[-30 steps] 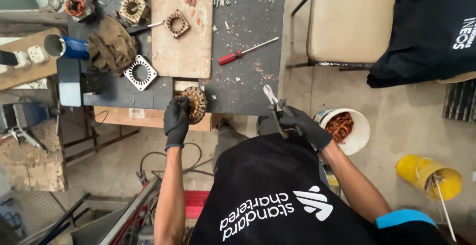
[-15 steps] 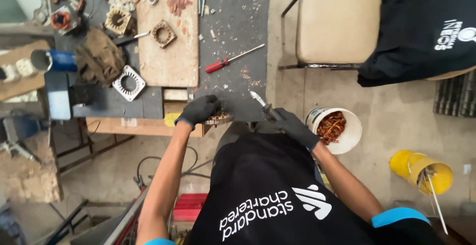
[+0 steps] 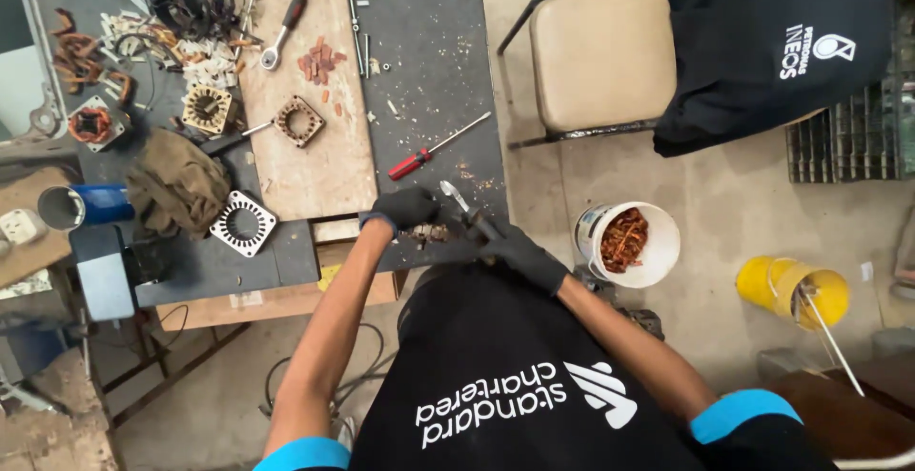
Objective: Disassembling motor stators to extract copper wire using a screwdriver and pliers
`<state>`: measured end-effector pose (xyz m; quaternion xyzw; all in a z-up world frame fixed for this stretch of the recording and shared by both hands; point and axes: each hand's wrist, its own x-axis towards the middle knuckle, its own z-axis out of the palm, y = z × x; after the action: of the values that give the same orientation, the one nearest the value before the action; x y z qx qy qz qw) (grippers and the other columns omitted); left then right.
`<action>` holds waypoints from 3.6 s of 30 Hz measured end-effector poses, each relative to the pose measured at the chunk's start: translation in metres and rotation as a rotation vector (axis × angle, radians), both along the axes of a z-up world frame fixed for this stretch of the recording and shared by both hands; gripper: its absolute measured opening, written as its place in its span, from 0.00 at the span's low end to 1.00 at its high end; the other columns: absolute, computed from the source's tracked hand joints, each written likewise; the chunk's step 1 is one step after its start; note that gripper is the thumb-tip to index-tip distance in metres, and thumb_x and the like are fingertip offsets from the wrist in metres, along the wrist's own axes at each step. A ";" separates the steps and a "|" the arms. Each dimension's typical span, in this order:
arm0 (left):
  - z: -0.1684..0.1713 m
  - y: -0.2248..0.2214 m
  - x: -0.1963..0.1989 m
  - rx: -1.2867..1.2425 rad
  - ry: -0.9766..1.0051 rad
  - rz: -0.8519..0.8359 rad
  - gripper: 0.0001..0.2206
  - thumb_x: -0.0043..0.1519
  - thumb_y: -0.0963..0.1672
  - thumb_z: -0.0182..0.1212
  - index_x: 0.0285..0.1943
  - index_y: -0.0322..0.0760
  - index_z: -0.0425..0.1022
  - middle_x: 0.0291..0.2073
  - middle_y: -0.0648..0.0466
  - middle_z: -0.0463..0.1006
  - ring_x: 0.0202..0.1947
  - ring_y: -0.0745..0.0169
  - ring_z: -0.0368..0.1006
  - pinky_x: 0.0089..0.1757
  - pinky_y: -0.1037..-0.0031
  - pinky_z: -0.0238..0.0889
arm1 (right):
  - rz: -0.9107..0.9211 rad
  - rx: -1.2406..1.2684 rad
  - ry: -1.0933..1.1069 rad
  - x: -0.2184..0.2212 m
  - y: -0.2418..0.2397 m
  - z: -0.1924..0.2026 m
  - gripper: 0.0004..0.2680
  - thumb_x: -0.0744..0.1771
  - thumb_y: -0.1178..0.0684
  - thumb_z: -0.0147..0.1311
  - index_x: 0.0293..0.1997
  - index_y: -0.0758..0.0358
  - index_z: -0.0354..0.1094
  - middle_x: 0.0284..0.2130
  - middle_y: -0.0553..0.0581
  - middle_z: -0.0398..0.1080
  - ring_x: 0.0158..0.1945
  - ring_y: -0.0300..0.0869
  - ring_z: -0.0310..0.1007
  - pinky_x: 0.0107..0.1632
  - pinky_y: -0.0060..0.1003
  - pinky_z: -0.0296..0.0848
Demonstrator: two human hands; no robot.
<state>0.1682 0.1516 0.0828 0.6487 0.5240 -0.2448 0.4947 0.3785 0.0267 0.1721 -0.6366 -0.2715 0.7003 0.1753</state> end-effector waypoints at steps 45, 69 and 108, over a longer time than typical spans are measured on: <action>-0.067 -0.047 -0.055 0.254 -0.152 1.072 0.16 0.66 0.57 0.58 0.57 0.58 0.80 0.50 0.55 0.82 0.59 0.52 0.74 0.59 0.58 0.64 | 0.509 -0.025 0.060 0.049 0.079 0.007 0.31 0.55 0.55 0.53 0.70 0.57 0.61 0.34 0.64 0.72 0.39 0.50 0.75 0.35 0.34 0.72; 0.001 -0.042 -0.057 0.159 -0.272 1.094 0.21 0.67 0.55 0.55 0.61 0.43 0.79 0.53 0.38 0.80 0.58 0.38 0.73 0.55 0.57 0.67 | 0.520 0.036 0.212 0.000 0.101 0.043 0.29 0.57 0.58 0.56 0.69 0.64 0.61 0.33 0.64 0.71 0.32 0.44 0.70 0.32 0.35 0.68; -0.062 -0.057 -0.073 0.191 -0.381 1.084 0.16 0.67 0.53 0.57 0.57 0.48 0.80 0.50 0.42 0.82 0.60 0.40 0.72 0.60 0.57 0.62 | 0.531 -0.068 -0.168 -0.017 0.091 0.036 0.24 0.53 0.48 0.63 0.56 0.50 0.77 0.30 0.62 0.75 0.35 0.44 0.75 0.30 0.37 0.65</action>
<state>0.0956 0.0947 0.0206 0.3620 0.7028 0.2126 0.5743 0.3619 0.1177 0.2078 -0.6045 -0.4188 0.6751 -0.0589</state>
